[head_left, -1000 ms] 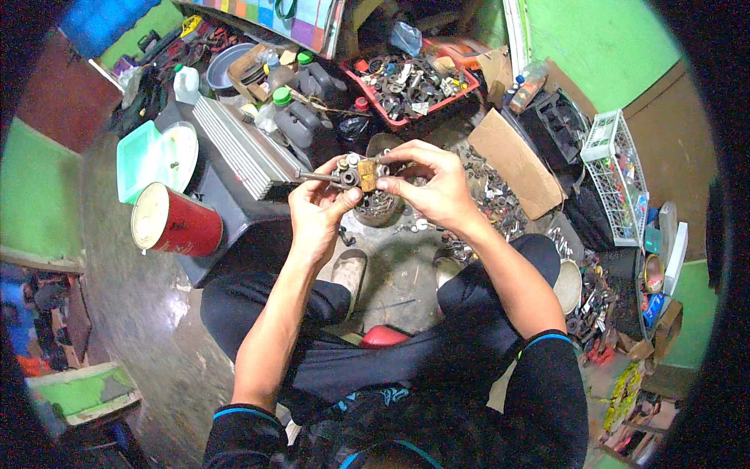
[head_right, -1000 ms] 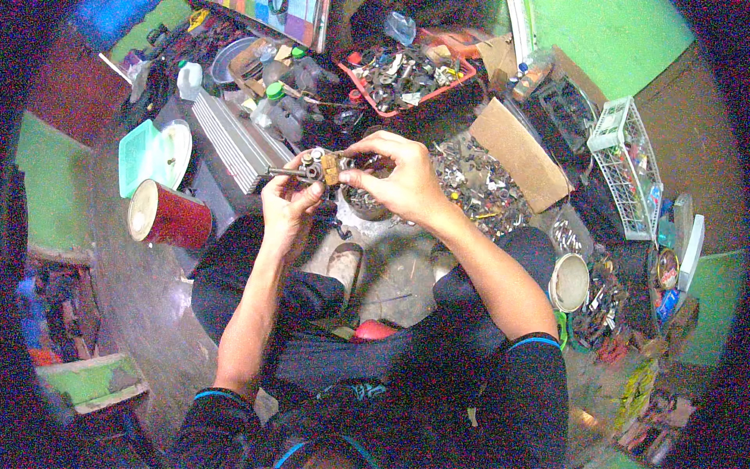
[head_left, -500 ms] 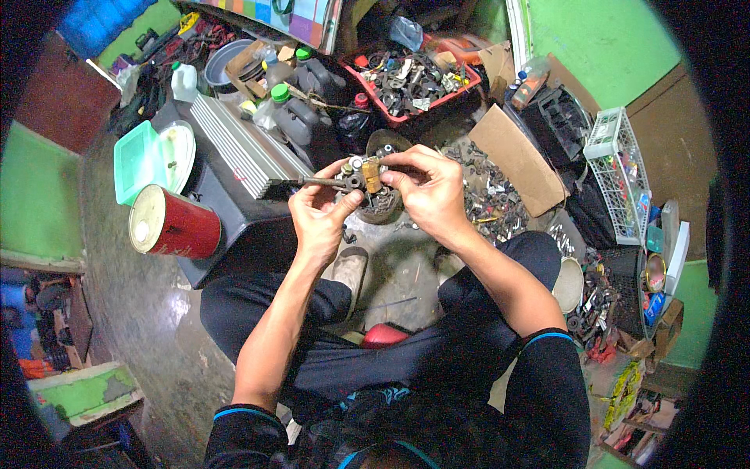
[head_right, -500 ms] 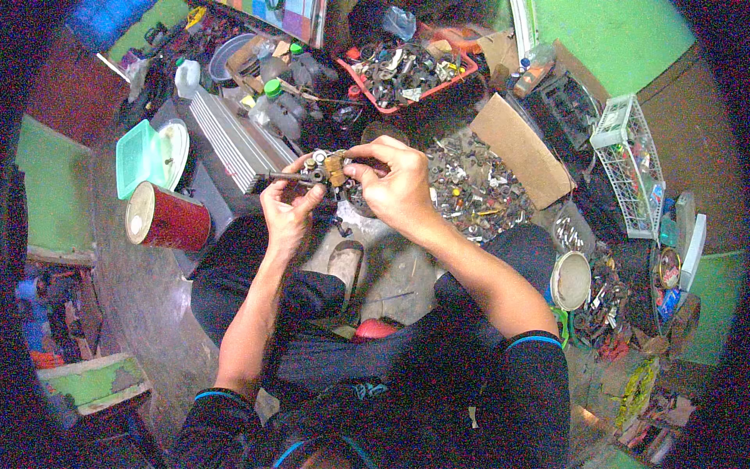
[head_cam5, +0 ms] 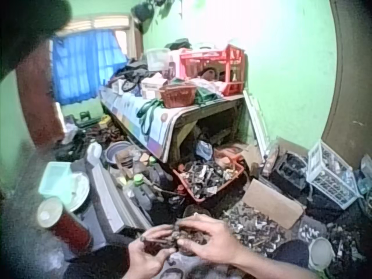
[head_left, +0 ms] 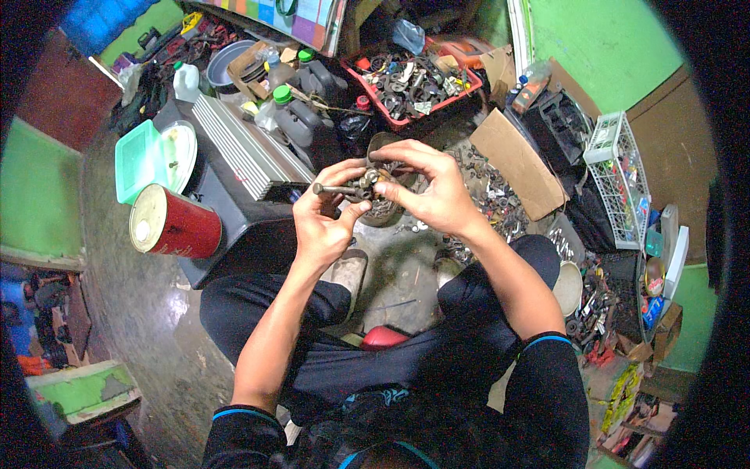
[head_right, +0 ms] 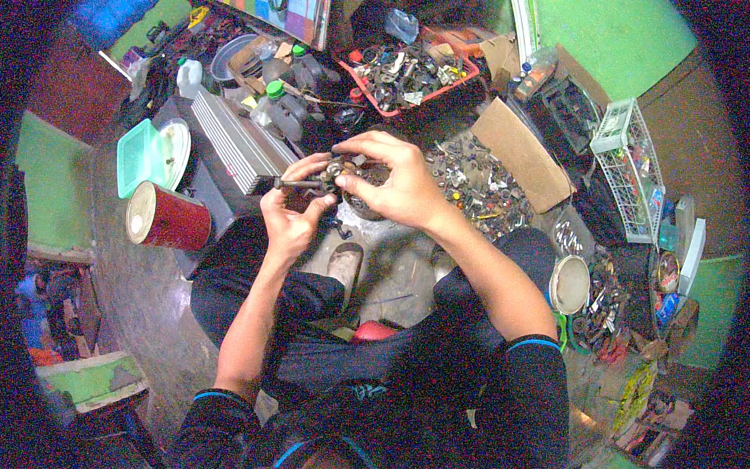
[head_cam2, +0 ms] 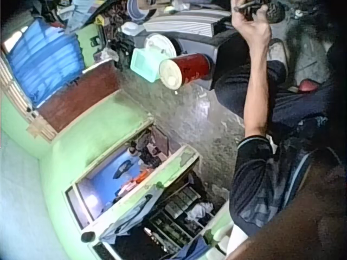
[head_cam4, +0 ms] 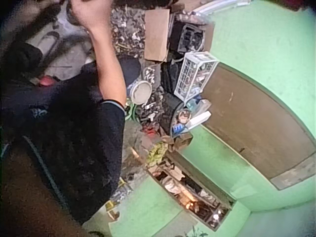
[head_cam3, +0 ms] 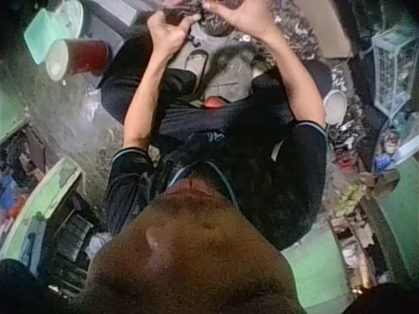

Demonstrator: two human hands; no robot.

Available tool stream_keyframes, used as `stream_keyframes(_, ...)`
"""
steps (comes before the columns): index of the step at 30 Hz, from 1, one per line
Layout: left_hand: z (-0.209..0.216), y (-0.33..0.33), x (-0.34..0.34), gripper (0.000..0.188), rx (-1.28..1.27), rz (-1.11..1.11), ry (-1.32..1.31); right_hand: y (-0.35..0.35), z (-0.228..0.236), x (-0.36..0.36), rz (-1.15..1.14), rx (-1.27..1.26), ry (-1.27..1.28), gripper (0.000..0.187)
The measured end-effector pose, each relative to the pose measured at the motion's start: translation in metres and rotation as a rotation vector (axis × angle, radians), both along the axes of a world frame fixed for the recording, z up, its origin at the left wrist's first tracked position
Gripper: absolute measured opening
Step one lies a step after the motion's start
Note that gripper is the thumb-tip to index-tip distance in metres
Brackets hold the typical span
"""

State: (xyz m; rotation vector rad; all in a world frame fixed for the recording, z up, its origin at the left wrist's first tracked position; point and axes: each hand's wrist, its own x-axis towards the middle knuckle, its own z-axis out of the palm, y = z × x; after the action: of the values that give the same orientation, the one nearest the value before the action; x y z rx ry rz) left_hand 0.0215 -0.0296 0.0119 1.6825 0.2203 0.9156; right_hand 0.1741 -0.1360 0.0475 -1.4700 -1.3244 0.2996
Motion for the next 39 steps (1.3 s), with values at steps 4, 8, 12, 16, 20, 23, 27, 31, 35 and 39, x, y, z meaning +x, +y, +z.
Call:
stream_keyframes(4,-0.001,-0.003,0.000,0.044,0.150,0.083,0.060,0.001,-0.006,0.003,0.021,0.012,-0.159,0.029)
stream_keyframes(8,-0.009,-0.001,0.003,0.037,0.181,0.073,0.061,-0.002,-0.006,0.006,0.059,-0.079,-0.122,0.027)
stream_keyframes(12,-0.009,0.005,0.003,0.036,0.380,0.109,0.017,-0.004,-0.004,0.000,-0.006,-0.046,-0.164,0.025)
stream_keyframes(16,-0.008,0.001,0.004,0.035,0.291,0.106,-0.003,-0.004,-0.009,-0.005,-0.067,0.040,-0.143,0.027)
stream_keyframes(20,-0.013,0.001,0.003,0.035,0.198,0.120,-0.018,-0.002,-0.005,-0.005,-0.209,0.068,0.052,0.021)
stream_keyframes(23,-0.019,-0.002,0.002,0.036,0.109,0.046,-0.004,0.000,0.000,0.001,-0.203,0.082,0.245,0.021)
stream_keyframes(27,-0.017,-0.010,0.006,0.038,-0.219,0.083,0.008,0.005,-0.013,0.009,-0.140,-0.005,0.363,0.021)
stream_keyframes(31,-0.017,0.011,0.003,0.041,-0.429,0.246,0.002,0.007,-0.032,0.035,-0.191,-0.315,0.233,0.021)
stream_keyframes(35,-0.024,0.027,-0.003,0.040,-0.533,0.350,-0.019,0.018,-0.059,0.044,-0.175,-0.416,0.063,0.022)
stream_keyframes(39,-0.023,0.029,-0.005,0.042,-0.510,0.359,0.011,0.032,-0.082,0.051,-0.205,-0.446,-0.136,0.022)
